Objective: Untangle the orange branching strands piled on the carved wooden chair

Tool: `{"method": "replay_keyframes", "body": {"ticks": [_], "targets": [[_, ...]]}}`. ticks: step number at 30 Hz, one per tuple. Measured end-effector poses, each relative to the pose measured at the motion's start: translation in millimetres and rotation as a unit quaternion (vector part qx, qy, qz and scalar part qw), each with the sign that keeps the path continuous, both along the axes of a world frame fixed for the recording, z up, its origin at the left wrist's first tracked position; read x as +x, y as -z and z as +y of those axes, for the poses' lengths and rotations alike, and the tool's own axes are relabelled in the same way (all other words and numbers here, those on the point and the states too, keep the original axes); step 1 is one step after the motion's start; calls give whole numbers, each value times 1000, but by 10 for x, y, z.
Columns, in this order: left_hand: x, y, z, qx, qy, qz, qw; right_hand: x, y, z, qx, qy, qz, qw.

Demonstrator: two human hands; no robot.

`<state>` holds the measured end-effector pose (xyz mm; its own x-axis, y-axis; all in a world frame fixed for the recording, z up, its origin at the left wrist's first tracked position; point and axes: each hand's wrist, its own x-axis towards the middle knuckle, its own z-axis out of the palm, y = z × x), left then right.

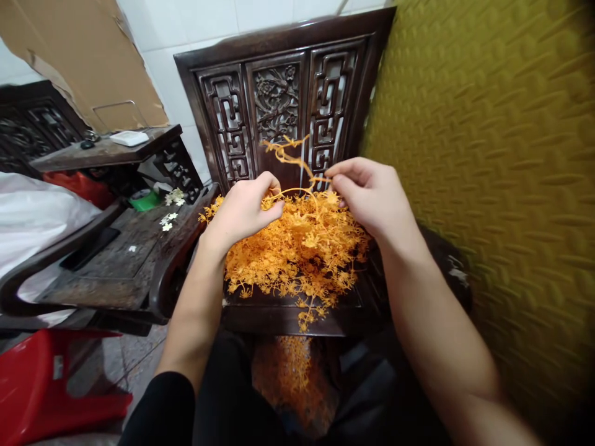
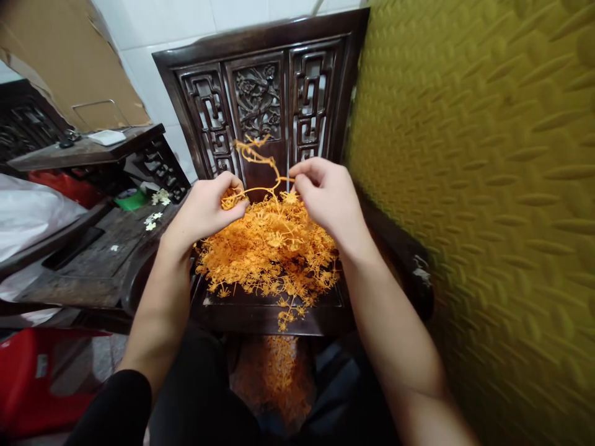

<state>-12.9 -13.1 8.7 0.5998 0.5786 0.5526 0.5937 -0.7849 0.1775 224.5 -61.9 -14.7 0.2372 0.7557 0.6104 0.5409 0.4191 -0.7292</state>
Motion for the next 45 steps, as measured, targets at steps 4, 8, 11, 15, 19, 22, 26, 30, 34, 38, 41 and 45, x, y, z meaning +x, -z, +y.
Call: {"method": "replay_keyframes", "body": {"ticks": [4, 8, 11, 15, 19, 22, 26, 30, 34, 38, 41, 45], "targets": [[22, 37, 38, -7, -48, 33, 998, -220, -127, -301, 96, 109, -190, 971], [60, 84, 26, -10, -17, 47, 999, -496, -90, -336, 139, -71, -239, 958], [77, 97, -13, 8, -27, 54, 998, -582, 75, -135, 99, -119, -194, 969], [40, 52, -42, 40, -32, 68, 996, -543, 193, 24, 102, -131, -149, 975], [-30, -1, -32, 33, -13, 77, 996, -497, 152, -44, 135, -151, -185, 962], [-52, -9, -32, -2, 10, 53, 999, -499, 112, -99, 123, -169, -199, 957], [-71, -21, -41, -54, 103, -8, 993, -495, 87, -105, 92, -148, -153, 973], [-115, -46, -30, -93, 142, -85, 982, -470, 77, -84, 35, -140, 3, 989], [-82, -27, -58, -180, 123, -167, 962, -495, 82, -70, -2, -194, 116, 974], [50, 29, -110, -227, 140, -231, 936, -556, 103, -59, -26, -204, 166, 964], [124, 50, -125, -219, 120, -258, 933, -590, 112, -54, -28, -213, 208, 954], [145, 42, -122, -260, 106, -281, 918, -637, 112, -59, -47, -227, 272, 934]]}}
